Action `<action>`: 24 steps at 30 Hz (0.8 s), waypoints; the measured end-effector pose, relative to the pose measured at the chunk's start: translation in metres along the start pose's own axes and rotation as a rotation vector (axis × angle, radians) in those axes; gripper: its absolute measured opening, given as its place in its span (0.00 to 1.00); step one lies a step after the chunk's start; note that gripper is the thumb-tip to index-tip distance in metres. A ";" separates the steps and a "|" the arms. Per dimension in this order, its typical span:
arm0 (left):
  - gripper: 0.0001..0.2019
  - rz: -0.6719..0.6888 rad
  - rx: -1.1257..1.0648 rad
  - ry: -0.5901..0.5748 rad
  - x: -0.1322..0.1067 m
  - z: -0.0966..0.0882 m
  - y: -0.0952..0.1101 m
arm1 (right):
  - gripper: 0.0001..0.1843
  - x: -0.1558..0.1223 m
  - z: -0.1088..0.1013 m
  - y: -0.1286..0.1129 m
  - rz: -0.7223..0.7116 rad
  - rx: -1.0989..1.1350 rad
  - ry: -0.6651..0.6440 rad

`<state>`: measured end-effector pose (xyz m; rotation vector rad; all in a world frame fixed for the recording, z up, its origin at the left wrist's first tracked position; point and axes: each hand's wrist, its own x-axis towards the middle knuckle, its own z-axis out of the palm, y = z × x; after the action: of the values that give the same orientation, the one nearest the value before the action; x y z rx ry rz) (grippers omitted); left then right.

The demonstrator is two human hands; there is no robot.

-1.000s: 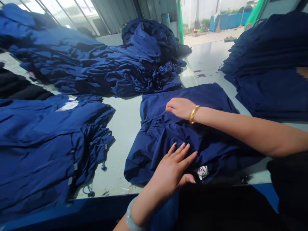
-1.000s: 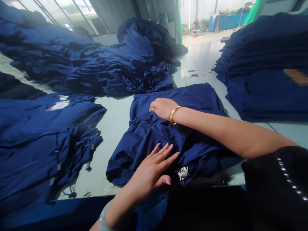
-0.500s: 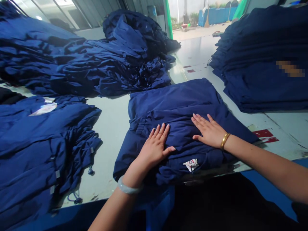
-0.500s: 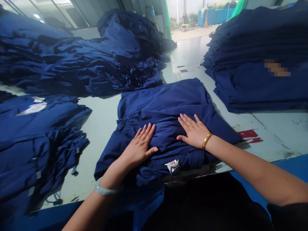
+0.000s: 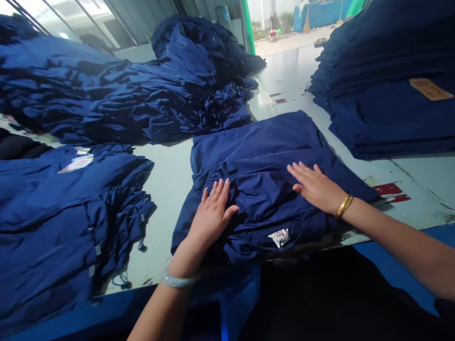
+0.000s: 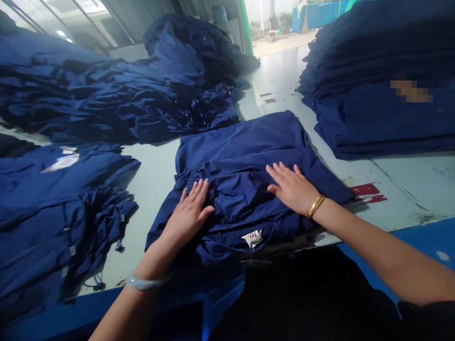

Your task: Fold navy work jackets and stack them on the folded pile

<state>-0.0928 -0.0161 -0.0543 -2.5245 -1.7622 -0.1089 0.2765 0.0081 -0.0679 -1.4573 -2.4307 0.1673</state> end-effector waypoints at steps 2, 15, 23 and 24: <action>0.32 -0.102 0.011 0.083 0.000 -0.013 0.004 | 0.34 0.005 -0.012 0.001 0.077 0.010 0.071; 0.24 -0.263 -0.204 0.108 0.031 -0.030 0.014 | 0.26 0.021 -0.023 0.006 0.135 0.171 0.131; 0.31 0.004 0.051 0.121 0.029 -0.031 0.013 | 0.32 0.008 -0.023 -0.005 -0.038 -0.058 0.096; 0.31 0.088 0.081 0.113 0.028 -0.029 0.015 | 0.33 0.006 -0.019 -0.008 -0.096 -0.064 0.075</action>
<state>-0.0699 0.0021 -0.0233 -2.4821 -1.5797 -0.1683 0.2727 0.0085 -0.0468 -1.3440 -2.4595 0.0143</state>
